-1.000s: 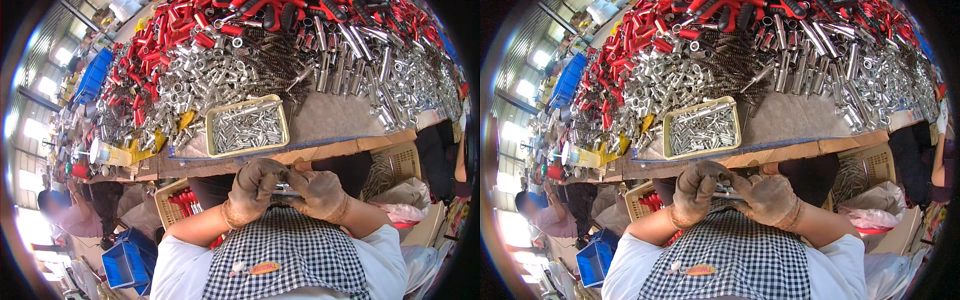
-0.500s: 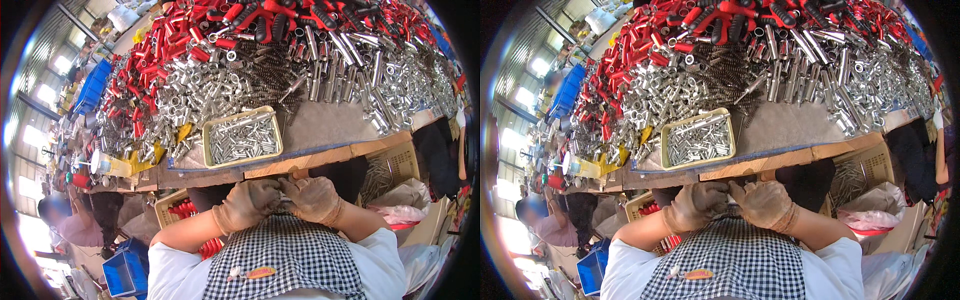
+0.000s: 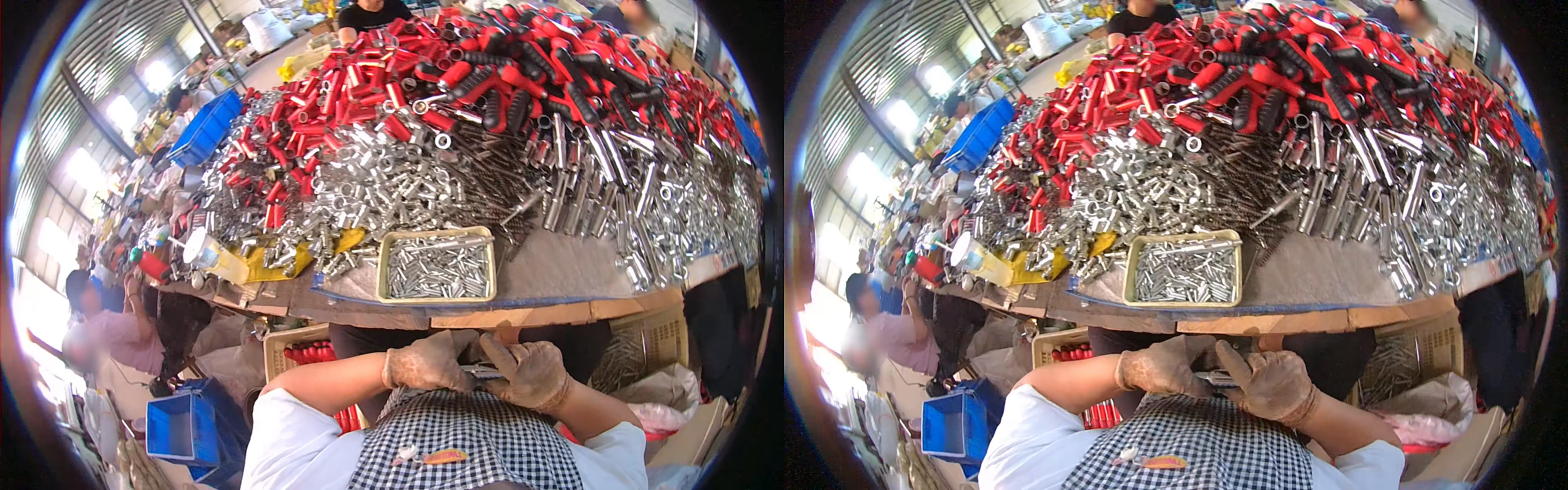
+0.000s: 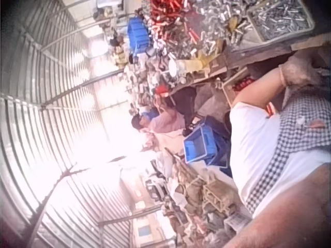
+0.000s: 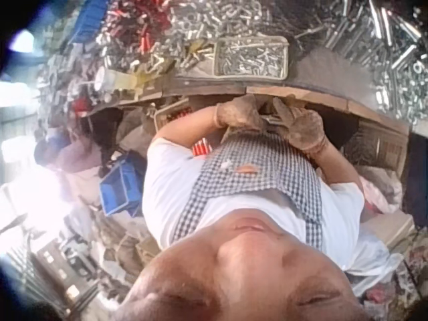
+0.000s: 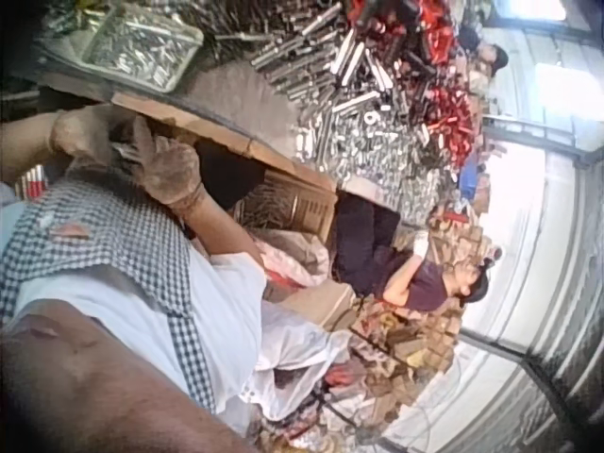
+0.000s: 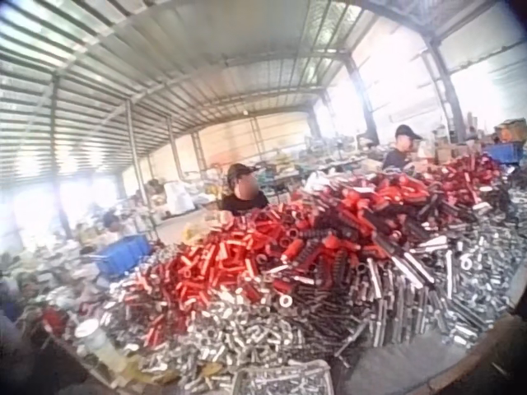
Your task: Assembling mechanical components and red-handled tools on a workbench in a workshop.
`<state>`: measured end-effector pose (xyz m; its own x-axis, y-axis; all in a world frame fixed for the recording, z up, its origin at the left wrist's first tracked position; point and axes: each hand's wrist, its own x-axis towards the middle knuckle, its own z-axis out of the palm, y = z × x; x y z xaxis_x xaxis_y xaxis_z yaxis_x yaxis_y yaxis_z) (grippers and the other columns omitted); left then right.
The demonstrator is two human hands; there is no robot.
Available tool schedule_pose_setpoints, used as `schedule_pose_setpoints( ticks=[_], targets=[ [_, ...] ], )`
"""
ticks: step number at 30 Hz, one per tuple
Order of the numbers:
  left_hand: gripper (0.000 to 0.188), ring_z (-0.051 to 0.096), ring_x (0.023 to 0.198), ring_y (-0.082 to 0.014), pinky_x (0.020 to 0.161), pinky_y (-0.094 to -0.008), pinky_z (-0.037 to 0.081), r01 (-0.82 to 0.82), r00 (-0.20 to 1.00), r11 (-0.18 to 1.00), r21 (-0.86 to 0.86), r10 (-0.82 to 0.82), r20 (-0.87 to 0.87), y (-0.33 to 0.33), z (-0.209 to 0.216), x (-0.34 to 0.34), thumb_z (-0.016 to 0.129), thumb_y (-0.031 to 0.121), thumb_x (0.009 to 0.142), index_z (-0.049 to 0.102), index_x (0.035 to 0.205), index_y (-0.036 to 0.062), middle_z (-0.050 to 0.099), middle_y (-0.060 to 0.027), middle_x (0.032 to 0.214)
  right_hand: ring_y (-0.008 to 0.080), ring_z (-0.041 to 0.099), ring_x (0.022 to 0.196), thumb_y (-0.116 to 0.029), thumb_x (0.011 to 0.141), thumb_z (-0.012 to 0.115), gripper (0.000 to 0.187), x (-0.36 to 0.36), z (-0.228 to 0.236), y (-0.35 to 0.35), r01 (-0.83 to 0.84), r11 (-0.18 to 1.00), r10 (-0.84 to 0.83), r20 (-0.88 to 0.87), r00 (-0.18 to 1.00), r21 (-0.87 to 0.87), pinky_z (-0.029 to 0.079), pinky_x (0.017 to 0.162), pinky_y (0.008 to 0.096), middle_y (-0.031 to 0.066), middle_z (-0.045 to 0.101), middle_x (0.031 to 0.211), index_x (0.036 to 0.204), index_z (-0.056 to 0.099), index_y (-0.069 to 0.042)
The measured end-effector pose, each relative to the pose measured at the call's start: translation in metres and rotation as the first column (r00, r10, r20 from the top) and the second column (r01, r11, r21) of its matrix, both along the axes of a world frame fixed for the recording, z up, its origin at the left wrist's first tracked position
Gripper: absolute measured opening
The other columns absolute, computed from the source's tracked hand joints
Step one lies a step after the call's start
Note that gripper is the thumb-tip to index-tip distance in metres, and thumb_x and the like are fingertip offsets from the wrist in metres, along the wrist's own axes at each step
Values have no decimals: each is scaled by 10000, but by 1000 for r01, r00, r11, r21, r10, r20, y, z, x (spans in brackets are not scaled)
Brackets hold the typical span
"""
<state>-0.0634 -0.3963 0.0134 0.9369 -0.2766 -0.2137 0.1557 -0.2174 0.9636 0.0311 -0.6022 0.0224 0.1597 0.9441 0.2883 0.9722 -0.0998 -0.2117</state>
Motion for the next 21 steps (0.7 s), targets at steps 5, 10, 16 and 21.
schedule_pose_setpoints(
  ticks=[5, 10, 16, 21],
  targets=[
    [642, 528, 1056, -142, 950, -301, 426, -9, 991, 947, -321, -35, -130, 1, -2, -5, 727, 76, 691, 508, 1287, -21, 593, -78, 1169, 208, 611, 549, -431, 682, 735, 733, 5, 7, 5, -46, 998, 43, 68, 997, 47, 502, 492, 351, 68, 560, 699, 1268, 557, -27],
    [412, 539, 826, -142, 743, -292, 452, 15, 987, 999, 30, -10, -160, 10, 29, -8, 735, 148, 660, 613, 1014, -25, 620, -58, 901, 212, 580, 534, -427, 682, 734, 678, 4, -4, 4, -131, 985, 109, 175, 978, 116, 482, 475, 349, 58, 524, 723, 1219, 592, -39],
    [383, 549, 731, -179, 670, -320, 451, -24, 996, 985, 170, 39, -86, 12, 30, -15, 743, 228, 641, 615, 915, -6, 611, -92, 795, 222, 606, 562, -428, 721, 703, 606, 3, -1, 16, -139, 987, 124, 161, 979, 84, 482, 480, 350, 74, 544, 745, 1187, 600, -53],
    [438, 612, 831, -224, 731, -344, 482, -39, 983, 924, 379, 104, -153, 27, 48, -23, 776, 238, 666, 601, 999, 13, 638, -120, 874, 258, 634, 594, -419, 756, 679, 613, 14, 1, 19, -118, 988, 112, -62, 992, -100, 498, 502, 361, 151, 604, 821, 1233, 561, -52]
  ],
)
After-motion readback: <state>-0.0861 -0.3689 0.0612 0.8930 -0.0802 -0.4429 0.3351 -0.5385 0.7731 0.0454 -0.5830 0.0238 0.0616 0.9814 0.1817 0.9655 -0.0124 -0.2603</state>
